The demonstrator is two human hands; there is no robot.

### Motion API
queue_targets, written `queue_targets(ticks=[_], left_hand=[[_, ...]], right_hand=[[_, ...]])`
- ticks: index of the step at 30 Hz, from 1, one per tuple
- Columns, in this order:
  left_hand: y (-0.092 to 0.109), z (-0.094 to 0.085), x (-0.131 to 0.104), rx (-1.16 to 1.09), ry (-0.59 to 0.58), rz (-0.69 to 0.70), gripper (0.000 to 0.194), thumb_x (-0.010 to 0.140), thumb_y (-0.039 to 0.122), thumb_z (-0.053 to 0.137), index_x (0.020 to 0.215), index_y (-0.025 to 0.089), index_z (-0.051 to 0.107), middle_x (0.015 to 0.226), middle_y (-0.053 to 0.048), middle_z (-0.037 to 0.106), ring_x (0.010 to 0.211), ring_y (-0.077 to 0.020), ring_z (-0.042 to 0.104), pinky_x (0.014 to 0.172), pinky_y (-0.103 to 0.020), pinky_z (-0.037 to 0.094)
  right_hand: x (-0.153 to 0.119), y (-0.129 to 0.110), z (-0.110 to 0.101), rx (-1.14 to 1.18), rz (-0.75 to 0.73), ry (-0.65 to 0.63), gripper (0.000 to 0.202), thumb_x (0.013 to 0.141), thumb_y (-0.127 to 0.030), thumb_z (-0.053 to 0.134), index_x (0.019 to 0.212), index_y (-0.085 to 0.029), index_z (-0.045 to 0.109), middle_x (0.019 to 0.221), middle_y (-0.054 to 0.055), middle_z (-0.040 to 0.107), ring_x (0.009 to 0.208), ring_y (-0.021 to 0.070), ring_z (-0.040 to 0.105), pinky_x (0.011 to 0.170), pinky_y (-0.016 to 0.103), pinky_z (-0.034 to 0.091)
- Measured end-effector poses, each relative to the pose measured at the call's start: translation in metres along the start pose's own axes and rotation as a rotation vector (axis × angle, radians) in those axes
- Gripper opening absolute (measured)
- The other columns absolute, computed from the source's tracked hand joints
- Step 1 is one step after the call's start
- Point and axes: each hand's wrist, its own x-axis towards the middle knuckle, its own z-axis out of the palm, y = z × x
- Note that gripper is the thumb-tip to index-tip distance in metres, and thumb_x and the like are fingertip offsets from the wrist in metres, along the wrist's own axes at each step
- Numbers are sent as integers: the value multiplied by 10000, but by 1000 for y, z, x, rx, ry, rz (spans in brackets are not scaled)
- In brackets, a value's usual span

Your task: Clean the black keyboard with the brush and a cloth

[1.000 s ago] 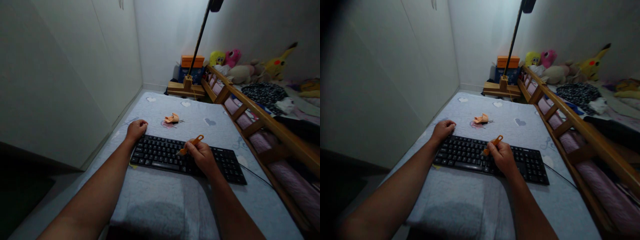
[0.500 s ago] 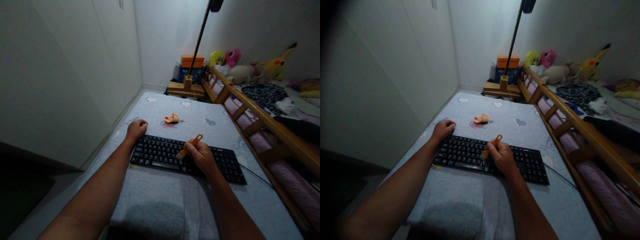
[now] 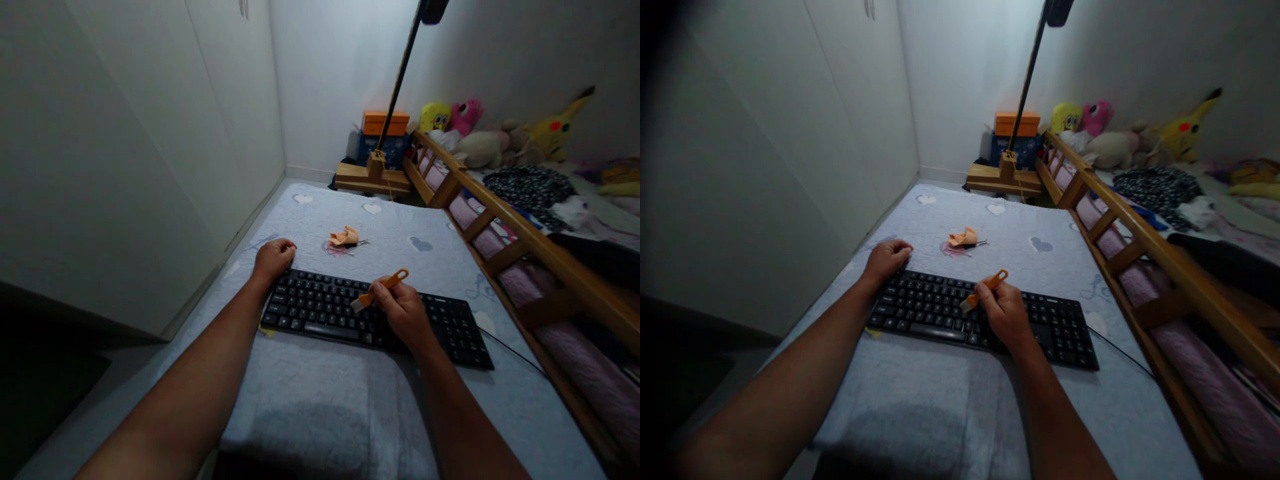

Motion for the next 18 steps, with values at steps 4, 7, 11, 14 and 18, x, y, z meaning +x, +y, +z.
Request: queue_targets(ticks=[4, 7, 11, 14, 18], left_hand=[[-1, 1, 1, -3, 0, 0, 346, 774, 400, 525, 905, 181, 758, 759, -57, 728, 743, -218, 648, 682, -307, 455], [-3, 2, 2, -5, 1, 2, 340, 774, 398, 528, 903, 182, 757, 743, -53, 721, 725, -215, 645, 684, -309, 455], [-4, 2, 2, -10, 7, 14, 344, 772, 399, 531, 892, 171, 758, 746, -59, 720, 726, -215, 645, 687, -313, 451], [-3, 2, 1, -15, 0, 3, 351, 772, 404, 529, 904, 174, 759, 744, -57, 721, 731, -218, 647, 681, -312, 451], [-3, 1, 2, -20, -5, 8, 352, 770, 408, 527, 901, 177, 757, 744, -55, 720, 734, -218, 647, 691, -311, 455]], right_hand=[[1, 0, 1, 12, 5, -30, 350, 921, -453, 541, 739, -180, 663, 609, 10, 610, 547, 145, 523, 536, 258, 411], [1, 0, 1, 28, 11, -35, 340, 920, -444, 537, 756, -177, 668, 612, 9, 606, 534, 141, 506, 526, 259, 401], [1, 0, 0, 44, 13, -47, 319, 920, -433, 543, 804, -171, 684, 635, 12, 620, 544, 143, 512, 532, 263, 402], [1, 1, 1, 46, 18, -51, 318, 922, -436, 549, 817, -170, 690, 651, 17, 636, 560, 147, 529, 541, 263, 408], [1, 3, 1, 31, 15, -47, 322, 928, -436, 549, 821, -171, 697, 656, 18, 648, 568, 149, 546, 553, 264, 418]])
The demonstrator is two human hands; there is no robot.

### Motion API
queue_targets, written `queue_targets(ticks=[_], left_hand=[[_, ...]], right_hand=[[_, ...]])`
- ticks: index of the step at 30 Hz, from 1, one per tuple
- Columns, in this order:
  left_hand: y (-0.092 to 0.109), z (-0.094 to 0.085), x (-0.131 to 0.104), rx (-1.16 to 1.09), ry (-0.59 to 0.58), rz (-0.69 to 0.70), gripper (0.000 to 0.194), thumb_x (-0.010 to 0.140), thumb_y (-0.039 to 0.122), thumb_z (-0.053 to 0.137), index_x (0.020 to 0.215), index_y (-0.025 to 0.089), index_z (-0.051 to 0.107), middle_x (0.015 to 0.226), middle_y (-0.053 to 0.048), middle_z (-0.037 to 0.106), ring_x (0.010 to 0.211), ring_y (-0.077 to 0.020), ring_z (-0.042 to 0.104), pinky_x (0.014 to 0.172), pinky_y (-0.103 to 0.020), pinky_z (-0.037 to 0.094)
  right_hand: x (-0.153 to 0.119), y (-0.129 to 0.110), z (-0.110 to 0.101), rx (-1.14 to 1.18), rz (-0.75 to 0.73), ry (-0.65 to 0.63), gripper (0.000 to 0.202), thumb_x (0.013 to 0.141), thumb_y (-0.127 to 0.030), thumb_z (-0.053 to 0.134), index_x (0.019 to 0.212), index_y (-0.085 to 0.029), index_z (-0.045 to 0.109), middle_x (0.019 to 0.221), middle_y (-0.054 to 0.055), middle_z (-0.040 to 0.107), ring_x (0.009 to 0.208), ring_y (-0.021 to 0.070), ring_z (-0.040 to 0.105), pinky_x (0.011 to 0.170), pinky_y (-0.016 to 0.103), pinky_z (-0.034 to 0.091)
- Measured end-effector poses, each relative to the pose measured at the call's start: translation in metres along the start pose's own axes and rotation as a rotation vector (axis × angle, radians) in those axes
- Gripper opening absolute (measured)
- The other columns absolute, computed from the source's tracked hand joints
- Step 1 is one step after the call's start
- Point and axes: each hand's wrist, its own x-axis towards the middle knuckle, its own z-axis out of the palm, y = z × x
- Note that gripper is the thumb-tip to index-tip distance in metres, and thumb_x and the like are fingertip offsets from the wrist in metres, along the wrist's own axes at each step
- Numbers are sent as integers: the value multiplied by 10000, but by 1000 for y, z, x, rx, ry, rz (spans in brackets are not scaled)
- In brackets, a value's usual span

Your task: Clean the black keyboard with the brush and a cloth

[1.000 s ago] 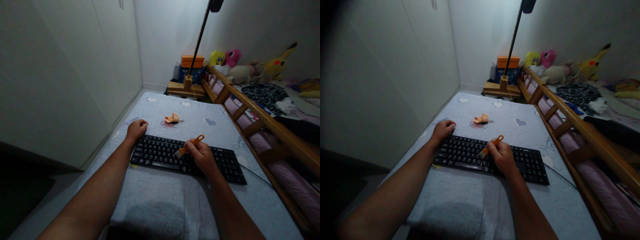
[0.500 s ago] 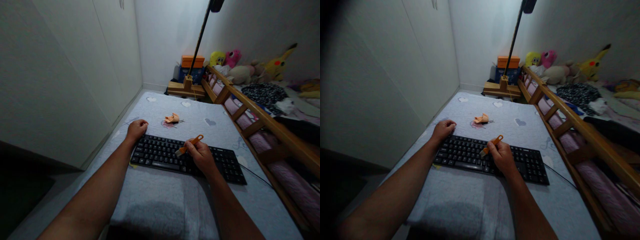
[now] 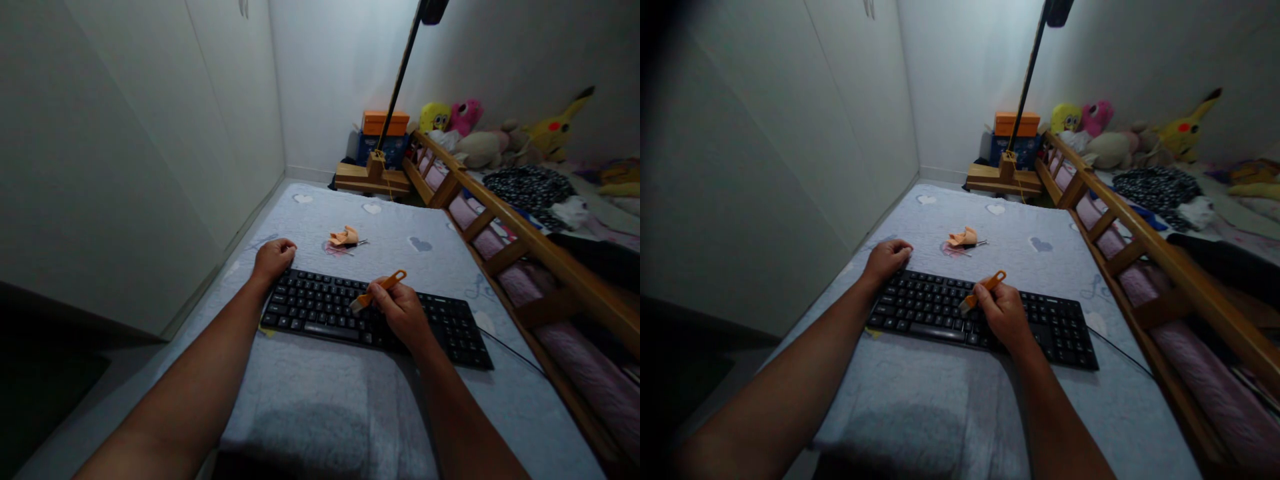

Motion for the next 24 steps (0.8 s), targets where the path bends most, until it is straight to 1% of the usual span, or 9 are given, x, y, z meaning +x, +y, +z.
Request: queue_targets(ticks=[6, 10, 24], left_hand=[[0, 0, 0, 12, 7, 12, 349, 769, 406, 524, 888, 173, 754, 752, -61, 721, 729, -218, 646, 679, -312, 441], [1, 0, -1, 10, 3, 3, 360, 771, 411, 519, 891, 167, 755, 725, -60, 712, 718, -217, 639, 660, -305, 442], [2, 0, 0, 35, -1, 6, 365, 769, 405, 517, 905, 168, 760, 765, -63, 724, 745, -219, 646, 680, -305, 448]], right_hand=[[0, -2, 0, -21, -10, 2, 321, 932, -423, 540, 811, -166, 689, 662, 22, 650, 584, 153, 566, 576, 267, 436], [0, -3, 0, -12, -15, 6, 318, 923, -419, 536, 807, -164, 687, 644, 19, 638, 577, 155, 563, 563, 268, 432], [0, -1, 2, 9, -19, 24, 282, 907, -411, 570, 860, -161, 691, 677, 25, 666, 601, 159, 596, 577, 266, 460]])
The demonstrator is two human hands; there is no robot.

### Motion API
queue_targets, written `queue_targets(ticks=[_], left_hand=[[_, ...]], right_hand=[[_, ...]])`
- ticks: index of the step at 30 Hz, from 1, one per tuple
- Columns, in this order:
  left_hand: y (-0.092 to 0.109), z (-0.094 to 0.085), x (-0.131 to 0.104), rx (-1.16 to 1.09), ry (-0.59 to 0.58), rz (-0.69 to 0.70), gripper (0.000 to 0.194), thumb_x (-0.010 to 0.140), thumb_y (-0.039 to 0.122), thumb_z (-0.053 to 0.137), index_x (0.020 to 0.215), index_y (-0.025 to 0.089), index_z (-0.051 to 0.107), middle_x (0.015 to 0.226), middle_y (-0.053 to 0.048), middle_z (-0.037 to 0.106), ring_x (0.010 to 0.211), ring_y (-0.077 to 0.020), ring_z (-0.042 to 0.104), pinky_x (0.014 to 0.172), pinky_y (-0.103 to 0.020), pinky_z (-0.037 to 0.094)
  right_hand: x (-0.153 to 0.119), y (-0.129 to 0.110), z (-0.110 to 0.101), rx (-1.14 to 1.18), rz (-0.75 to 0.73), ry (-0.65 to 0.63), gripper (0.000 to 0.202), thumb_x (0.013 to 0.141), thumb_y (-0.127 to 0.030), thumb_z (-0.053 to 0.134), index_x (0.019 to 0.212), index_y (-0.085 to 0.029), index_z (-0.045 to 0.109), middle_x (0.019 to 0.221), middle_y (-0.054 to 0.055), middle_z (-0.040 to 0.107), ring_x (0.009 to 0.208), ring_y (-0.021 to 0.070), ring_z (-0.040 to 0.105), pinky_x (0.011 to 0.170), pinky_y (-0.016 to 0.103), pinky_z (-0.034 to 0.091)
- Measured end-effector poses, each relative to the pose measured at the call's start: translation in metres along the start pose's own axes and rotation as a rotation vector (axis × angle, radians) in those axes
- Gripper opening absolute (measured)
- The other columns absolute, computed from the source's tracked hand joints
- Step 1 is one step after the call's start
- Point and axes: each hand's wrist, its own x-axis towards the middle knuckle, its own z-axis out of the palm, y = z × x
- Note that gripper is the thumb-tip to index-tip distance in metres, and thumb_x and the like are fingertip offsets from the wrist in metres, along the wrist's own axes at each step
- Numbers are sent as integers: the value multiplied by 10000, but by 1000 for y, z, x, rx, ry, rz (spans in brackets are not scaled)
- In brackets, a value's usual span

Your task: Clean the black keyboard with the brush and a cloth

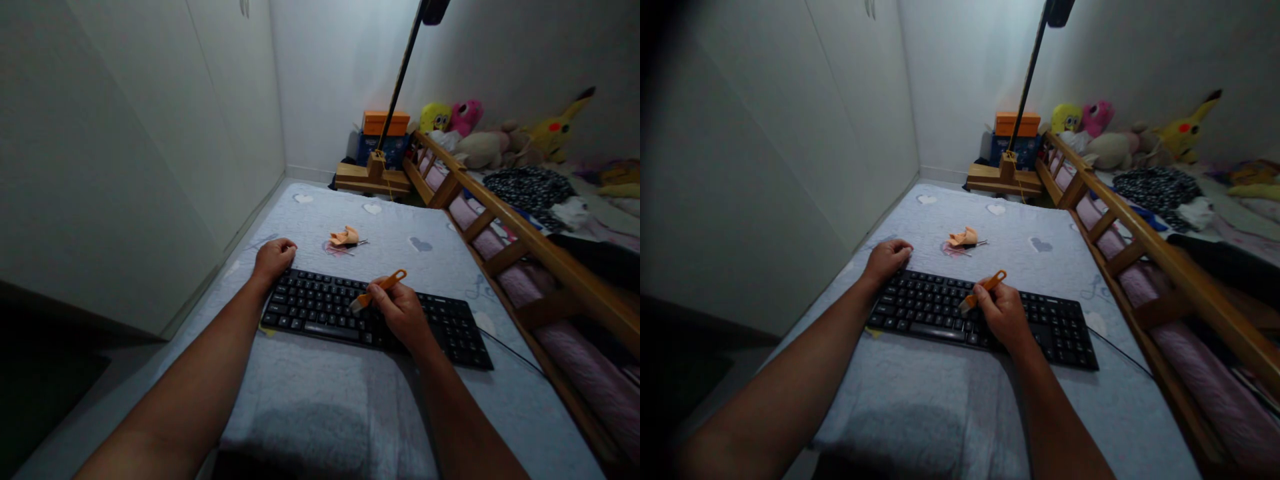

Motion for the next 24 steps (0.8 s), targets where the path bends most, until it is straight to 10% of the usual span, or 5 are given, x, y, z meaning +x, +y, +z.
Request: queue_targets(ticks=[24], left_hand=[[-1, 0, -1, -3, 5, 2, 342, 772, 399, 518, 891, 181, 752, 749, -57, 723, 746, -216, 644, 676, -300, 436]], right_hand=[[0, 2, 1, -7, 7, -7, 285, 908, -416, 565, 848, -168, 692, 680, 28, 679, 598, 165, 606, 569, 270, 462]])
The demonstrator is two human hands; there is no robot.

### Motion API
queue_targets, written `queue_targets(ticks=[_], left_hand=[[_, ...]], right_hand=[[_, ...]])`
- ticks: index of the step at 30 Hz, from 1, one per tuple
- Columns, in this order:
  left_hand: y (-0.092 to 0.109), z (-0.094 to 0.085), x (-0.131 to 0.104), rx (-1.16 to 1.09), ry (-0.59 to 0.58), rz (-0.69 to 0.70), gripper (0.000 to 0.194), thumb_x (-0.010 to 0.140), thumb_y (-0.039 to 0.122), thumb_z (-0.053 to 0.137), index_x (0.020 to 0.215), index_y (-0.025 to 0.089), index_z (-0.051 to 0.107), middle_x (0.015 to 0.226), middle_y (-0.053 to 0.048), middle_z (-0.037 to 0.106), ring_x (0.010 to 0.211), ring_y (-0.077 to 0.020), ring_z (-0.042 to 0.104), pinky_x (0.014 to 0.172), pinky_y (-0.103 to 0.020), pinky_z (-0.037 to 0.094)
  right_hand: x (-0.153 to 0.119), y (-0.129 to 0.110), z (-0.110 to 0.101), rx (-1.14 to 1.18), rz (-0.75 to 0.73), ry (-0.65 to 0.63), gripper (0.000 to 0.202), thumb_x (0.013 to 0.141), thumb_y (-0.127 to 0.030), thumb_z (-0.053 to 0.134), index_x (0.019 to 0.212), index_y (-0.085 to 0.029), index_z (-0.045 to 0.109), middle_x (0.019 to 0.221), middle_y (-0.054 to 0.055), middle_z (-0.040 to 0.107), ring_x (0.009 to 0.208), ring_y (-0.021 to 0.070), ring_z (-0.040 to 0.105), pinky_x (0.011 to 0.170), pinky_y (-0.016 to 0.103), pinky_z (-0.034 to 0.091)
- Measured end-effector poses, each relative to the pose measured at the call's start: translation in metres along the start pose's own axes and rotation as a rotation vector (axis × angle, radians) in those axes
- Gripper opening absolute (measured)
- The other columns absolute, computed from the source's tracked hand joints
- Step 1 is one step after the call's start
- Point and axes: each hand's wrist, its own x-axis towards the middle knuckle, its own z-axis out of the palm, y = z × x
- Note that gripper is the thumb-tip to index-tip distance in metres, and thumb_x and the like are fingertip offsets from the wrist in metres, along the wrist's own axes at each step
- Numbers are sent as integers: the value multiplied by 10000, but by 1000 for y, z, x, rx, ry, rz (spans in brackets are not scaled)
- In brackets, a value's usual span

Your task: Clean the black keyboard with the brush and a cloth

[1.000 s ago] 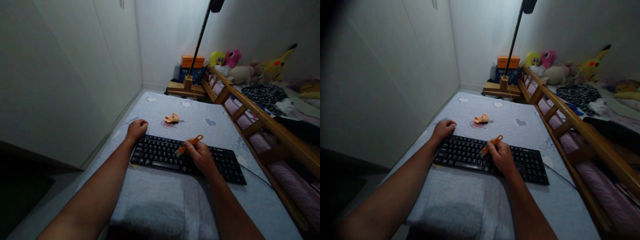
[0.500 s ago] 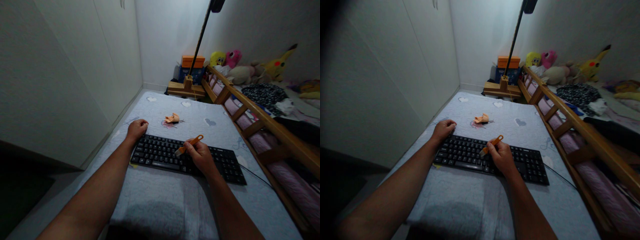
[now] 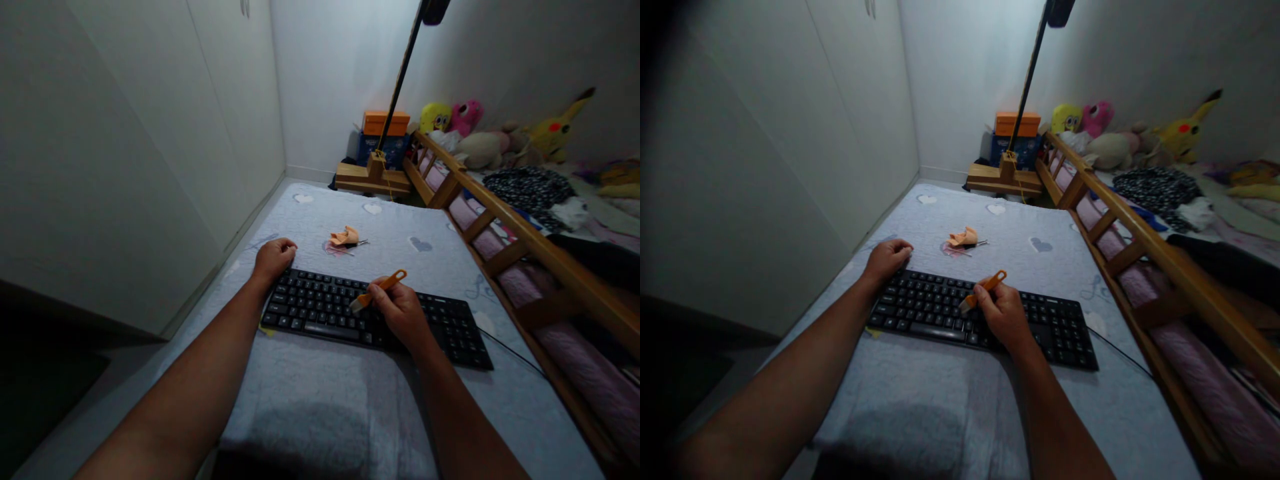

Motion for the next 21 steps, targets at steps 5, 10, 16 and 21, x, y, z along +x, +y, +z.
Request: queue_targets(ticks=[5, 10, 16, 21], left_hand=[[0, 0, 0, 4, -6, -9, 346, 770, 396, 515, 898, 180, 753, 762, -57, 725, 748, -214, 647, 681, -300, 440], [0, 0, 0, -9, -11, -13, 338, 775, 404, 520, 894, 186, 748, 742, -51, 720, 739, -218, 646, 671, -303, 441], [0, 0, 0, 2, -9, -20, 337, 781, 400, 521, 904, 186, 751, 744, -53, 724, 743, -220, 649, 693, -309, 452], [-2, 1, 1, -22, -1, -2, 344, 793, 411, 517, 903, 184, 750, 751, -56, 726, 743, -218, 654, 703, -310, 455]], right_hand=[[-1, 0, 0, -9, -1, 5, 278, 907, -413, 572, 834, -172, 689, 693, 33, 697, 620, 172, 624, 597, 276, 481], [-1, -2, -1, -27, -6, 4, 275, 910, -407, 569, 841, -171, 692, 690, 34, 694, 618, 173, 624, 591, 278, 478], [0, -4, -1, -22, -4, 6, 265, 910, -402, 567, 848, -175, 689, 692, 33, 697, 607, 170, 620, 575, 272, 476], [0, -1, 0, -17, -3, 4, 279, 913, -415, 574, 841, -172, 691, 701, 36, 699, 626, 174, 630, 596, 277, 486]])
